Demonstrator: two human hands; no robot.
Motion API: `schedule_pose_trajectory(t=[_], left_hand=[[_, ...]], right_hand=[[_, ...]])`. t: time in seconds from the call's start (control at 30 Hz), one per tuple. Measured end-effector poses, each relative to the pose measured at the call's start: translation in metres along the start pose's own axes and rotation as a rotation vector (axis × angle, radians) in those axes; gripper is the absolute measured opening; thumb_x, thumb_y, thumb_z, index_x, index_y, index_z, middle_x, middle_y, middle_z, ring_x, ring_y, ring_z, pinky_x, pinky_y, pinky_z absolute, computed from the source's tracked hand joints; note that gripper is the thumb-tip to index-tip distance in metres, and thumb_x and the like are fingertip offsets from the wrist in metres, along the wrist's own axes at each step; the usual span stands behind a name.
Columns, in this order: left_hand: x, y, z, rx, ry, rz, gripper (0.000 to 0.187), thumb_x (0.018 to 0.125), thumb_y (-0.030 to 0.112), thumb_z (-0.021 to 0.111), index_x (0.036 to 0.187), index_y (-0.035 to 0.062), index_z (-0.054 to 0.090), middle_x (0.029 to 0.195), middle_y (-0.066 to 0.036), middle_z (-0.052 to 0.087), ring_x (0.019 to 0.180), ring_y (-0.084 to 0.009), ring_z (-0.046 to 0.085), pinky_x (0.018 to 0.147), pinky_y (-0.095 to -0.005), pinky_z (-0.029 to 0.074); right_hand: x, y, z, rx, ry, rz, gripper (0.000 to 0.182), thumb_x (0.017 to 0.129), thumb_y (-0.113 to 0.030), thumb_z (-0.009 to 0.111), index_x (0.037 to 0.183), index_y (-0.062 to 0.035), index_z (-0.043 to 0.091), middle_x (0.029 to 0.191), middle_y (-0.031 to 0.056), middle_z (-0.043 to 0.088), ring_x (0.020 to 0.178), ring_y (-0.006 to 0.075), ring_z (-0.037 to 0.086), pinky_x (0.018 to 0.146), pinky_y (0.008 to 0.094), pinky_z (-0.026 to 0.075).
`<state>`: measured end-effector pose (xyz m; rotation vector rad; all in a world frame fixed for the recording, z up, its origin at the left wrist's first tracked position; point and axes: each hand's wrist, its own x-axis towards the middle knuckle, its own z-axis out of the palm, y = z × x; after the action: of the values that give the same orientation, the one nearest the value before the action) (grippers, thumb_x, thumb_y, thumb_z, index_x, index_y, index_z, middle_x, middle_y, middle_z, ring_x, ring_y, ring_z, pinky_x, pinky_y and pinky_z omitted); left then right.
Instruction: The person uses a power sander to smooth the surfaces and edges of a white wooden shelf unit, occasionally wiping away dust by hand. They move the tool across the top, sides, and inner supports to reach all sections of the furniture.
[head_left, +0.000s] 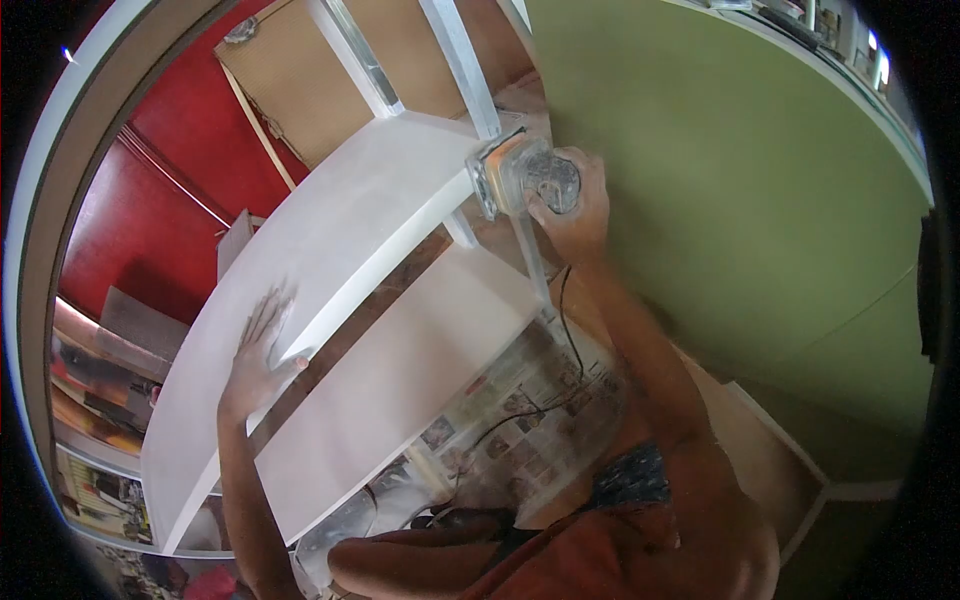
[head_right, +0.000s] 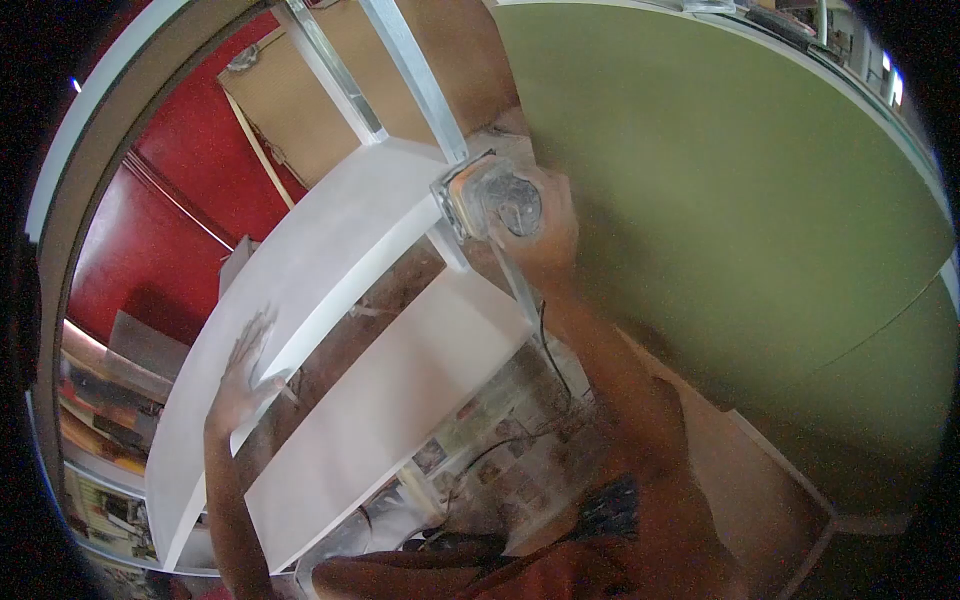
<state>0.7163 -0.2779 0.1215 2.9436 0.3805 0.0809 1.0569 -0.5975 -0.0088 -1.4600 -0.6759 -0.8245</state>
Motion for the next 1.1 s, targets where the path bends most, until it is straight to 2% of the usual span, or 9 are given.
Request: schedule_pose_trajectory(t=[0.07, 0.17, 0.23, 0.33, 0.53, 0.63, 0.87, 0.93, 1.1], left_hand=[[0.001, 0.004, 0.002, 0.004, -0.010, 0.003, 0.089, 0.083, 0.028, 0.076, 0.163, 0.0101, 0.040, 0.174, -0.009, 0.029, 0.163, -0.0335, 0.017, 0.133, -0.0474, 0.013], [0.001, 0.012, 0.003, 0.039, -0.010, -0.017, 0.088, 0.086, 0.031, 0.075, 0.163, 0.0110, 0.039, 0.174, -0.009, 0.028, 0.163, -0.0341, 0.017, 0.133, -0.0480, 0.013], [0.003, 0.007, 0.004, 0.032, -0.001, 0.044, 0.089, 0.087, 0.037, 0.073, 0.164, 0.0120, 0.037, 0.174, -0.009, 0.028, 0.163, -0.0347, 0.017, 0.133, -0.0491, 0.013], [0.002, 0.003, 0.006, 0.042, 0.001, 0.030, 0.089, 0.089, 0.039, 0.072, 0.165, 0.0129, 0.036, 0.175, -0.009, 0.027, 0.163, -0.0355, 0.016, 0.132, -0.0504, 0.013], [0.003, -0.006, 0.008, 0.052, 0.003, 0.079, 0.085, 0.092, 0.039, 0.070, 0.166, 0.0141, 0.035, 0.175, -0.010, 0.026, 0.163, -0.0354, 0.016, 0.132, -0.0514, 0.011], [0.003, -0.003, 0.007, 0.047, -0.007, 0.043, 0.086, 0.092, 0.039, 0.070, 0.166, 0.0152, 0.034, 0.175, -0.010, 0.026, 0.163, -0.0346, 0.016, 0.132, -0.0511, 0.011], [0.002, 0.000, 0.007, 0.027, 0.000, 0.007, 0.088, 0.091, 0.044, 0.072, 0.166, 0.0161, 0.036, 0.175, -0.010, 0.027, 0.163, -0.0332, 0.016, 0.132, -0.0509, 0.011], [0.001, 0.002, 0.009, 0.031, -0.005, -0.046, 0.090, 0.090, 0.050, 0.071, 0.165, 0.0151, 0.037, 0.175, -0.009, 0.027, 0.163, -0.0330, 0.016, 0.132, -0.0515, 0.011], [0.002, -0.006, 0.010, 0.028, 0.003, 0.011, 0.091, 0.090, 0.050, 0.070, 0.165, 0.0128, 0.035, 0.175, -0.011, 0.027, 0.163, -0.0332, 0.017, 0.132, -0.0521, 0.011]], right_hand=[[-0.005, 0.005, -0.005, 0.012, -0.009, -0.015, 0.061, 0.075, -0.006, 0.087, 0.129, -0.0036, 0.060, 0.116, 0.0134, 0.059, 0.108, 0.0298, 0.063, 0.096, 0.0403, 0.052], [-0.004, -0.001, -0.007, -0.011, -0.014, 0.084, 0.061, 0.074, -0.006, 0.088, 0.128, -0.0038, 0.061, 0.117, 0.0134, 0.059, 0.108, 0.0309, 0.063, 0.097, 0.0408, 0.052], [0.000, -0.004, -0.006, -0.016, -0.012, 0.005, 0.061, 0.073, -0.005, 0.088, 0.128, -0.0038, 0.061, 0.118, 0.0140, 0.060, 0.109, 0.0314, 0.062, 0.097, 0.0411, 0.051], [0.001, -0.008, -0.004, 0.011, -0.019, 0.022, 0.062, 0.072, -0.005, 0.088, 0.128, -0.0038, 0.061, 0.122, 0.0147, 0.061, 0.111, 0.0322, 0.061, 0.099, 0.0420, 0.051], [0.004, -0.005, -0.006, -0.069, -0.034, -0.054, 0.062, 0.072, -0.006, 0.088, 0.129, -0.0050, 0.061, 0.123, 0.0163, 0.062, 0.109, 0.0357, 0.062, 0.097, 0.0436, 0.052], [0.006, -0.020, -0.008, -0.028, -0.048, -0.018, 0.063, 0.072, -0.007, 0.088, 0.129, -0.0053, 0.061, 0.122, 0.0167, 0.061, 0.109, 0.0368, 0.063, 0.098, 0.0433, 0.053], [-0.002, -0.010, -0.004, -0.037, -0.015, 0.037, 0.063, 0.074, -0.011, 0.088, 0.130, -0.0075, 0.061, 0.123, 0.0168, 0.062, 0.113, 0.0366, 0.064, 0.098, 0.0439, 0.054], [0.001, -0.017, -0.005, -0.031, -0.029, 0.012, 0.062, 0.073, -0.016, 0.089, 0.129, -0.0094, 0.062, 0.124, 0.0180, 0.061, 0.113, 0.0405, 0.065, 0.094, 0.0482, 0.057], [-0.027, -0.019, 0.009, -0.067, -0.019, -0.071, 0.064, 0.072, -0.017, 0.089, 0.129, -0.0074, 0.062, 0.124, 0.0179, 0.061, 0.110, 0.0394, 0.065, 0.094, 0.0477, 0.055]])
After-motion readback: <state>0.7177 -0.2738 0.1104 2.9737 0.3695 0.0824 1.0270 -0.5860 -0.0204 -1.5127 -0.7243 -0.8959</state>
